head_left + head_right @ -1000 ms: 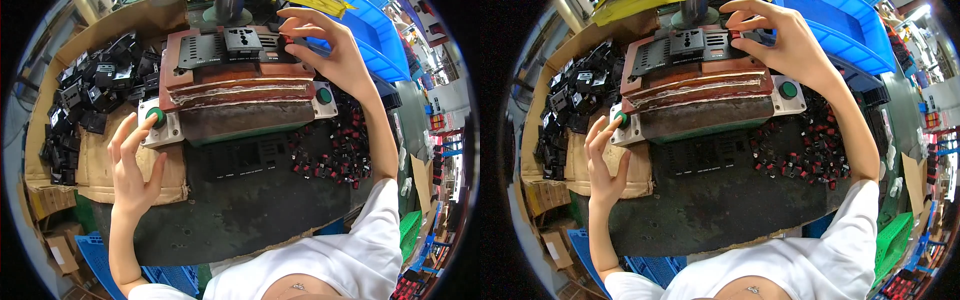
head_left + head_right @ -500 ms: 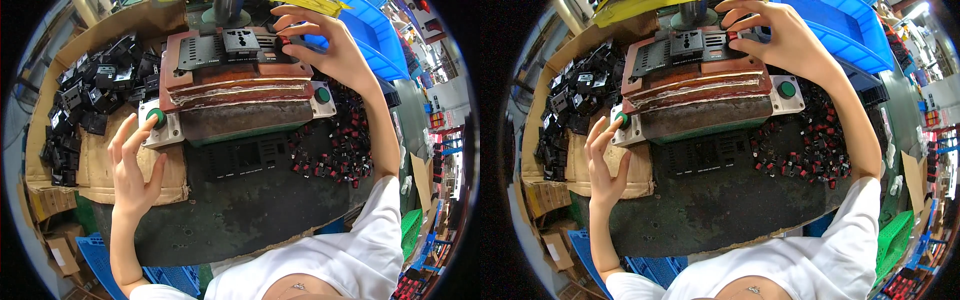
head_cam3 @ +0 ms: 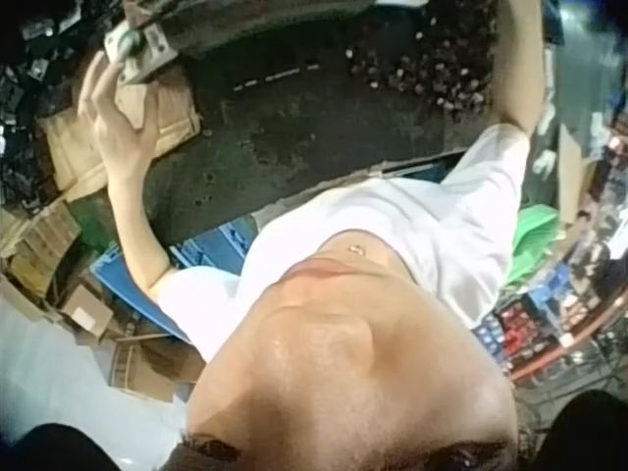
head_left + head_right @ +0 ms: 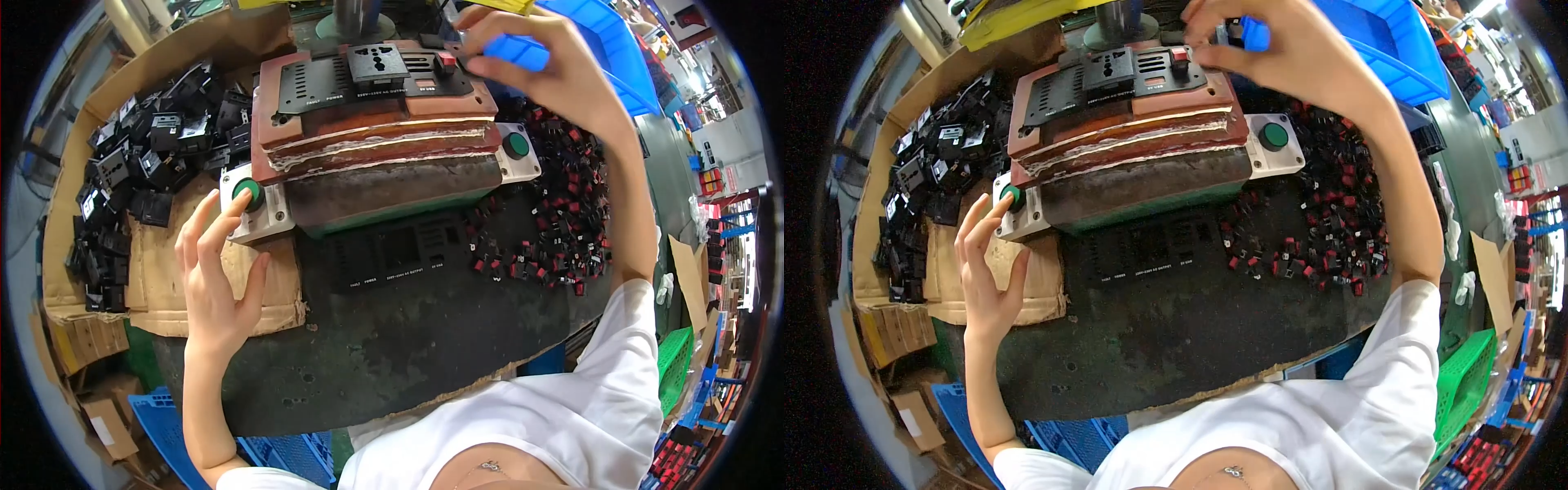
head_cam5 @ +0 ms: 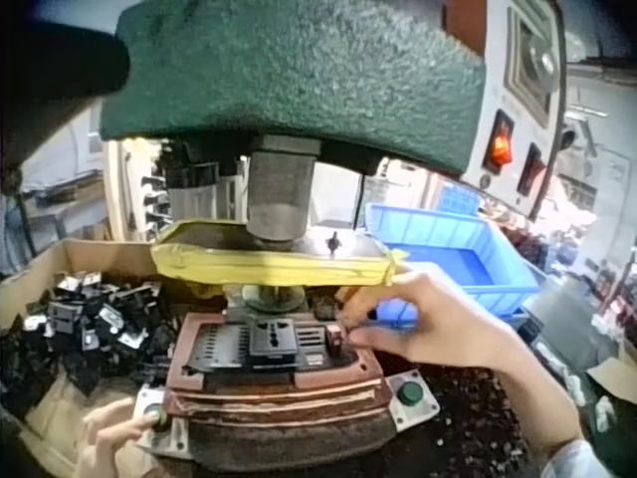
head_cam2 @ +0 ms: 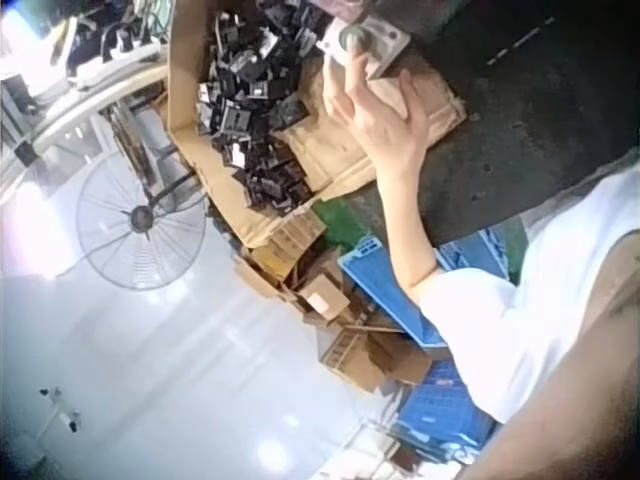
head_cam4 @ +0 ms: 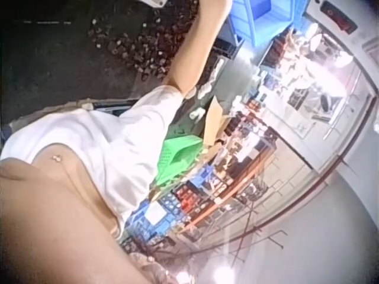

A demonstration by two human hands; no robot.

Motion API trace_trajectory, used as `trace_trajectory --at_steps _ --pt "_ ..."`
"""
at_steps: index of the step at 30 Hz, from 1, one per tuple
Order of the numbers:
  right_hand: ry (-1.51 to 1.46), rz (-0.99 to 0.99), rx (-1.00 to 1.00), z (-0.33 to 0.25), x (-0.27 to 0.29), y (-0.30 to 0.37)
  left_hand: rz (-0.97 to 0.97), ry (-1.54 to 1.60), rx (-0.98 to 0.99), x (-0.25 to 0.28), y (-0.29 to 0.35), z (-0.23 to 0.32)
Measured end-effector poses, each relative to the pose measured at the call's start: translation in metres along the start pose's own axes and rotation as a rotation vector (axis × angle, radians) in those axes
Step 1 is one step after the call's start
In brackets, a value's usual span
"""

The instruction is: Assembling electronic components and switches into a plastic housing using a press machine.

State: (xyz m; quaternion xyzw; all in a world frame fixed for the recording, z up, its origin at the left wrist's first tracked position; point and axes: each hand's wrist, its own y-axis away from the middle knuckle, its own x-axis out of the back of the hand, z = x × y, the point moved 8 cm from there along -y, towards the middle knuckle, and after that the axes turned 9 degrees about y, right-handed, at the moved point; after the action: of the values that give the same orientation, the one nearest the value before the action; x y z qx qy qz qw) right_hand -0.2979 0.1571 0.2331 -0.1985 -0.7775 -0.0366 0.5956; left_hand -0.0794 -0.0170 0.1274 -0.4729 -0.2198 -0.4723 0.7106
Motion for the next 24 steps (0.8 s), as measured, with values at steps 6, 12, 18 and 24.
trace_trajectory --at_steps 6,12,18,24 --pt "0.233 -0.453 -0.050 0.024 -0.020 0.045 0.006 -0.072 -0.012 0.003 -0.007 0.009" --pt "0.114 -0.515 -0.039 0.027 -0.046 0.064 0.005 -0.121 -0.035 0.000 -0.008 0.013" --pt "0.171 -0.505 -0.066 0.024 -0.044 0.064 0.007 -0.102 -0.061 -0.002 -0.008 0.009" --pt "0.209 -0.362 0.042 0.017 -0.029 0.064 0.009 -0.081 -0.055 0.002 -0.009 0.011"
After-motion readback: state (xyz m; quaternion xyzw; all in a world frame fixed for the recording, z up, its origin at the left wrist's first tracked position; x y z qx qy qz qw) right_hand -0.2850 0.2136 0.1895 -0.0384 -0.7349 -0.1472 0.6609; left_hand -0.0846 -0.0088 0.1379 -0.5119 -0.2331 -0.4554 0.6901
